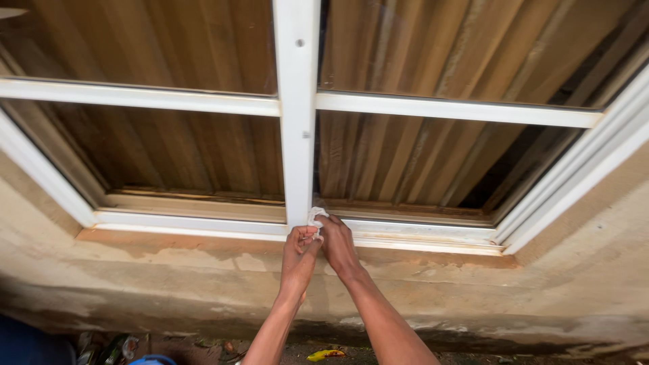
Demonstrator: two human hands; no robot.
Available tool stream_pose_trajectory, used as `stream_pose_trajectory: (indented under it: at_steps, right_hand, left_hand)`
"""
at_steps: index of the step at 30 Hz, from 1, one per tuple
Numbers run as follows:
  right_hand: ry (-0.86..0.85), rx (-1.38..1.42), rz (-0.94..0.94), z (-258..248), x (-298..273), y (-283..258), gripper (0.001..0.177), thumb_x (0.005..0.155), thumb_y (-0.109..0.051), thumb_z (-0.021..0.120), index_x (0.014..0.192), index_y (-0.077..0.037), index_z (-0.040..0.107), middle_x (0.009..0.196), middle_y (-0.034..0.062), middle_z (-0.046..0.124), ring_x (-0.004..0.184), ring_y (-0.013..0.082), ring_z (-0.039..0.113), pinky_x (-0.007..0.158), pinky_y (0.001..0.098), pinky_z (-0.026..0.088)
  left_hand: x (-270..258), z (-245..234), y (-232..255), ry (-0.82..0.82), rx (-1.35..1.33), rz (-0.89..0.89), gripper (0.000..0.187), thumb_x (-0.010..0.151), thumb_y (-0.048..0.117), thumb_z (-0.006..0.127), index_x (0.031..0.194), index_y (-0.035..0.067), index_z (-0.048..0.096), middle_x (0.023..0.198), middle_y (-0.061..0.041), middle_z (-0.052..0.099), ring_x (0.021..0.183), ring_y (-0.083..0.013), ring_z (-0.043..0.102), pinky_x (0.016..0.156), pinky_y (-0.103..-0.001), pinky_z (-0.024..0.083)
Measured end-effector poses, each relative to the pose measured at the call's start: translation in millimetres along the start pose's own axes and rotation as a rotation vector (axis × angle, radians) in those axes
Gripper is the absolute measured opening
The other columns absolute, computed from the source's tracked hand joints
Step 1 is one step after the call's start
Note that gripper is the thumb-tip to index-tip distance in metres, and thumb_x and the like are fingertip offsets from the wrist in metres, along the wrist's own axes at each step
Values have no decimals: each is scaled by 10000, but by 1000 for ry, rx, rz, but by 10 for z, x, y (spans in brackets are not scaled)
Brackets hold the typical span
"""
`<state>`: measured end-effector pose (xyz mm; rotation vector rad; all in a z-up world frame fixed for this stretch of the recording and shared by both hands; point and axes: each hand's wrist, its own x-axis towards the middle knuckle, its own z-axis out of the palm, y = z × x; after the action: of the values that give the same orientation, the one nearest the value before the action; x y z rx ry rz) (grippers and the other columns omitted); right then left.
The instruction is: The person wipes the white window frame and the glass with a white cloth, rinsing the cloth in a bucket of water. They then spray the glass with a cleaning solution from a bottle.
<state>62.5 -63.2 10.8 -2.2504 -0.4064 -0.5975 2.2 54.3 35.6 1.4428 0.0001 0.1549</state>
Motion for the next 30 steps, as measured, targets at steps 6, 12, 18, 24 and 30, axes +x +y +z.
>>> stream_pose_trajectory:
  at_steps: [6,12,18,24,30]
  right_hand:
    - [18,-66,209,-605,-111,299,415,798,94,567,1164,-31,719,1058,251,679,857,406,679,785,470,536]
    - [512,-246,276,-1632,-552,1337,277,924,36,566,1150,2,721,958,268,725,872,409,702,781,488,546]
    - [709,159,609,-2472,-780,2179,224,966,-12,627,1176,-6,703,938,180,722,831,298,686,780,439,554]
    - [595,1057,590,-2684,-1202,1929,241,1011,-19,557,1232,-53,647,1136,108,711,973,214,712,809,375,582]
    - [518,1003,777,-2539,-2158,1854,234,972,-15,577,1193,-27,655,1103,110,724,950,218,718,809,403,595]
  left_hand:
    - [-96,379,113,-160,90,-88,251,914,184,647,1143,85,613,1169,-79,619,1178,-185,546,1028,-359,429]
    - [-193,567,125,-253,172,-138,270,939,259,639,1150,95,601,1150,-65,597,1185,-172,535,1025,-374,440]
    - [-241,956,-40,-353,150,-68,265,953,246,654,1144,69,612,1134,-82,613,1170,-201,555,1039,-375,447]
    - [-356,1448,-5,-518,204,-108,353,939,260,650,1256,105,621,1216,-64,648,1193,-176,587,1012,-367,488]
    - [-548,1861,-501,-702,188,-182,437,941,271,667,1337,97,600,1235,-68,658,1183,-179,602,1016,-342,489]
